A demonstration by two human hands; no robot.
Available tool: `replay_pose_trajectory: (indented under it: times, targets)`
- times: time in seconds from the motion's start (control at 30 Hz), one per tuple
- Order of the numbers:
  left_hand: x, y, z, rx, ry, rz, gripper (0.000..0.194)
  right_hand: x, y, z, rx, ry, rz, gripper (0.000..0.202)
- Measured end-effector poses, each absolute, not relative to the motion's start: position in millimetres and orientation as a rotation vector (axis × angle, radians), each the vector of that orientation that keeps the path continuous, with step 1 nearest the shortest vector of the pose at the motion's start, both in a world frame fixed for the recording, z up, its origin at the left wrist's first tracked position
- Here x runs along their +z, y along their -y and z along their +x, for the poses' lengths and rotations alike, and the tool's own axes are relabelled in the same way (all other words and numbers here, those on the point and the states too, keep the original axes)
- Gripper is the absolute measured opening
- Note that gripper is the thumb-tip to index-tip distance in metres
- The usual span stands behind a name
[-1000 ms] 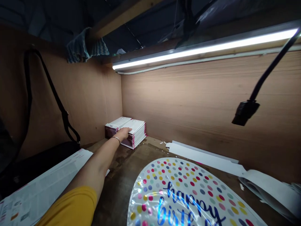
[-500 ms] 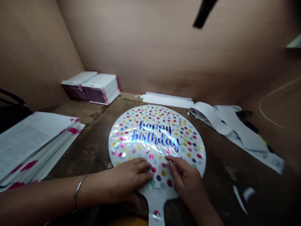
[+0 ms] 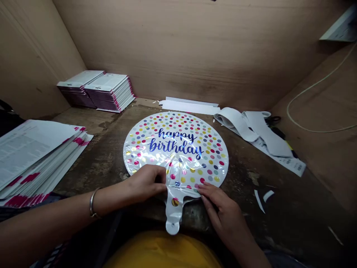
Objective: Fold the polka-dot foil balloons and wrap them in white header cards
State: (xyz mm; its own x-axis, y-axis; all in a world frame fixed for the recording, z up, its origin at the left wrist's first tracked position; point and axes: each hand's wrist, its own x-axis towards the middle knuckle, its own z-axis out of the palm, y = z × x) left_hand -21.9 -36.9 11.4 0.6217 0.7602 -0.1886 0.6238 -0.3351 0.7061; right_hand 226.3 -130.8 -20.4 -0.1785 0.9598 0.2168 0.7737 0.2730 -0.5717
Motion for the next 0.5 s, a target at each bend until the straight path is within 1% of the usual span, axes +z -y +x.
replay_pose_trajectory:
  times: [0.07, 0.13, 0.2, 0.27, 0.33, 0.4, 0.5]
  targets:
    - [11, 34, -15, 0.219, -1.014, 2.184, 0.014, -21, 130, 224, 0.410, 2.024, -1.536, 0.023]
    - [7, 36, -8, 0.218, -0.843, 2.434, 0.018, -20, 130, 219, 0.307, 2.002, -1.505, 0.020]
    - [2, 38, -2, 0.194, -0.686, 2.649, 0.015, -18, 130, 211, 0.153, 1.964, -1.443, 0.019]
    - [-2, 38, 1, 0.212, -0.680, 2.676, 0.013, -14, 130, 200, 0.068, 2.002, -1.360, 0.020]
    - [-3, 34, 3, 0.289, -0.779, 2.493, 0.012, -11, 130, 189, 0.117, 2.126, -1.307, 0.023]
    - [-1, 27, 3, 0.326, -0.861, 2.211, 0.017, -10, 130, 183, 0.201, 2.229, -1.306, 0.024]
    - [2, 17, 3, 0.273, -0.932, 1.781, 0.020, -11, 131, 184, 0.234, 2.302, -1.291, 0.023]
